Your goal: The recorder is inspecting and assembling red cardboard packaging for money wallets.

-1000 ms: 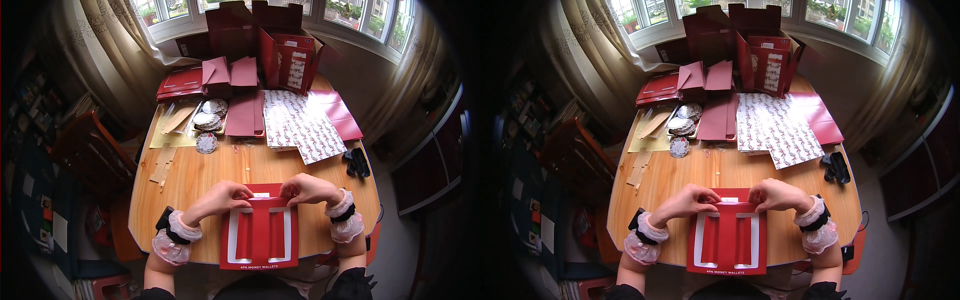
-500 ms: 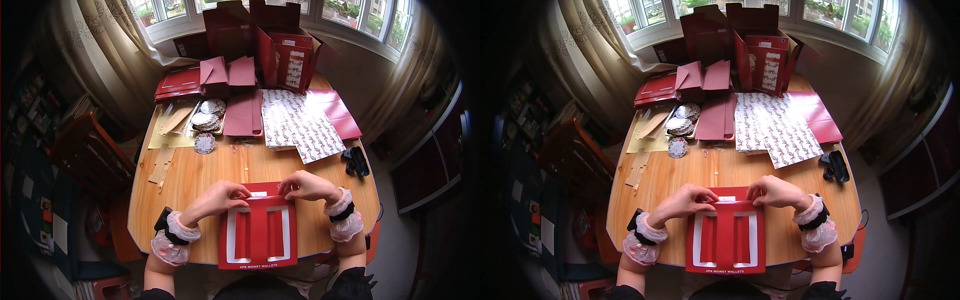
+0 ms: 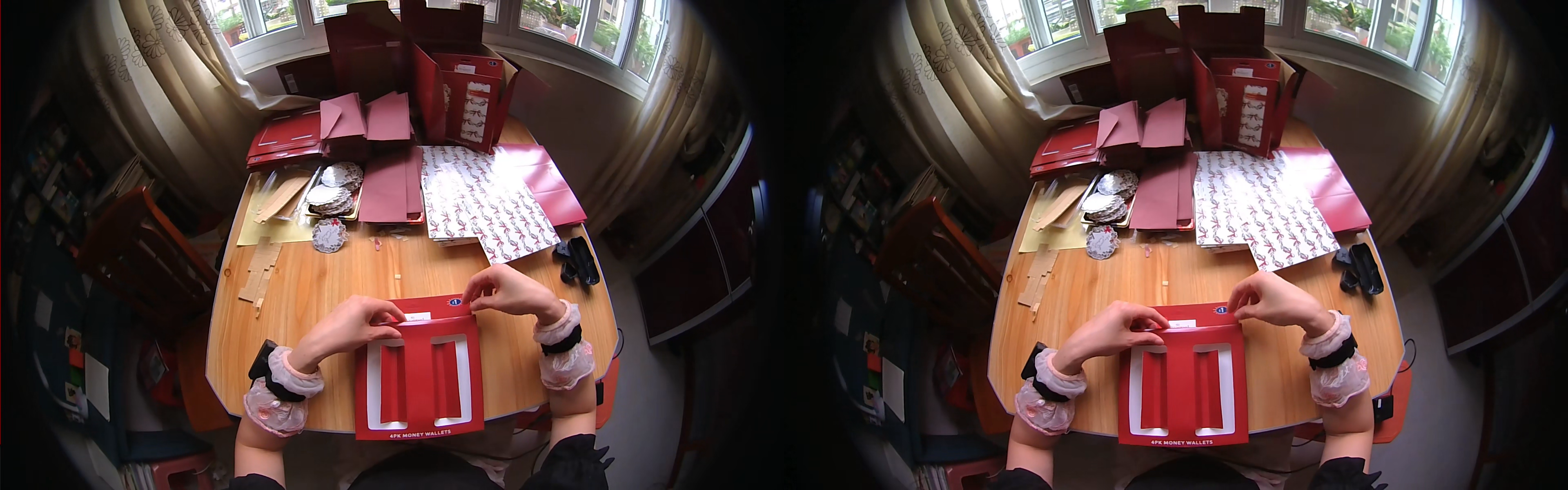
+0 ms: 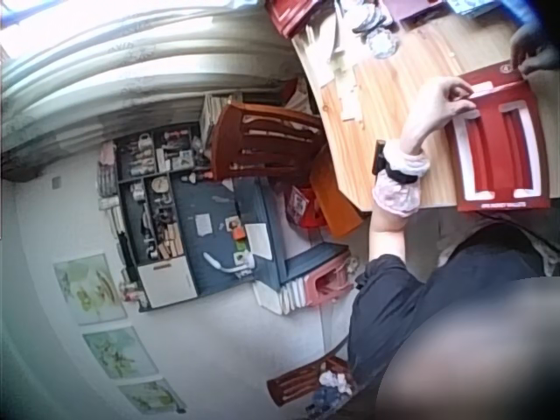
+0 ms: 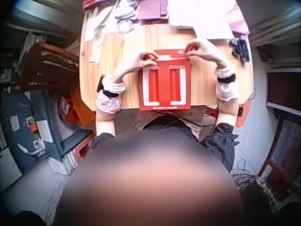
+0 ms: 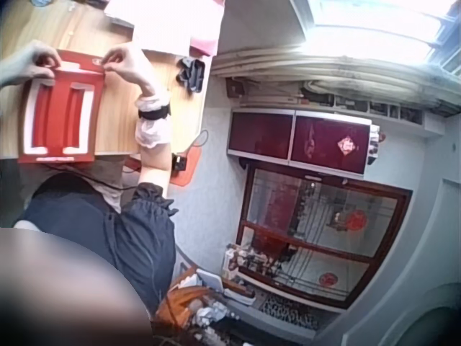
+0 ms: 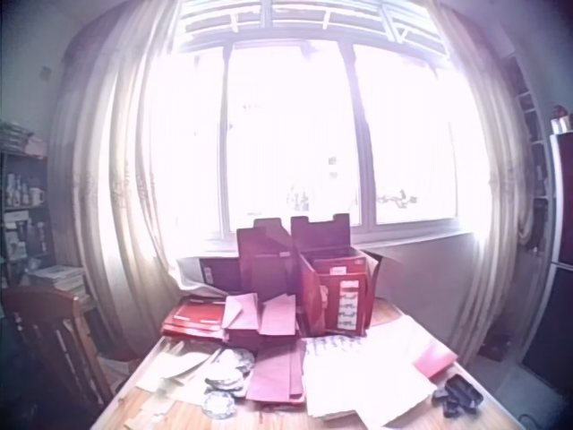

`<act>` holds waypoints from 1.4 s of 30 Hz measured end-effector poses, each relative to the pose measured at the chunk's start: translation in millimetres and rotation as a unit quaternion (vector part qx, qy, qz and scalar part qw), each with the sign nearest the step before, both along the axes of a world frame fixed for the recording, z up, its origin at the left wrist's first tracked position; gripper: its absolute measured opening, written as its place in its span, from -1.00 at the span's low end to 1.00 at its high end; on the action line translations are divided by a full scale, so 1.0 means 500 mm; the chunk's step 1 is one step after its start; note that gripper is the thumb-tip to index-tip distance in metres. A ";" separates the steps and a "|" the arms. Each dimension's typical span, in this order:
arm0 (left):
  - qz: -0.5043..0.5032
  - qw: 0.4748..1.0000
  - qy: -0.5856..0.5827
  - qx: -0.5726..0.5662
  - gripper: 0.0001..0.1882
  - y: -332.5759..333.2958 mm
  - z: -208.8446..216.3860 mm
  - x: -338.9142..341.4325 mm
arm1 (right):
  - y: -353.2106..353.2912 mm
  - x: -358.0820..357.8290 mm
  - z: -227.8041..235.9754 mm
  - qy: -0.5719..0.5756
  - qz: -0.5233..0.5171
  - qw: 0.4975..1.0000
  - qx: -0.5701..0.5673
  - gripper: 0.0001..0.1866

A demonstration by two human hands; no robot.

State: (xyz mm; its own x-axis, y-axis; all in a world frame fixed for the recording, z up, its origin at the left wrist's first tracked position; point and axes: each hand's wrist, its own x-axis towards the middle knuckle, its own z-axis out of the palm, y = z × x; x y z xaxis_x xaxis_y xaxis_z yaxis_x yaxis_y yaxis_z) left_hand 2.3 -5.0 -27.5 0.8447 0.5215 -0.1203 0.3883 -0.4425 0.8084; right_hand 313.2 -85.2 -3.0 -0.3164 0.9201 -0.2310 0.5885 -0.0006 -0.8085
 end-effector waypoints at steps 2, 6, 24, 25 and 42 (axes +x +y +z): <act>0.005 1.000 -0.001 -0.005 -0.68 -0.002 0.002 0.000 | 0.000 -0.005 0.004 -0.002 0.007 1.000 -0.007 -0.82; 0.010 1.000 0.009 -0.026 -0.68 -0.005 0.009 0.002 | 0.001 -0.012 -0.008 -0.009 0.044 0.999 -0.015 -0.82; 0.037 0.995 -0.049 -0.077 -0.74 0.003 -0.002 -0.003 | 0.007 0.015 -0.029 0.112 -0.163 0.976 0.088 -0.87; 0.041 0.995 -0.070 -0.063 -0.74 0.005 0.004 -0.004 | 0.010 0.020 -0.029 0.110 -0.183 0.970 0.118 -0.87; 0.115 0.773 -0.131 0.609 -0.59 -0.097 0.201 -0.023 | -0.028 -0.071 0.018 0.271 -0.128 0.844 0.444 -0.58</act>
State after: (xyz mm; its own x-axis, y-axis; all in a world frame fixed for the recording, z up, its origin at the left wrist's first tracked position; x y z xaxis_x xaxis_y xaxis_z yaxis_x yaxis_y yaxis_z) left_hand -9.3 -53.4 73.2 0.6255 0.2522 0.7384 0.4629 -0.8817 -0.0909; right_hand 277.9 -99.3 5.9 0.0816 0.7080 0.7014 0.2053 0.6767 -0.7070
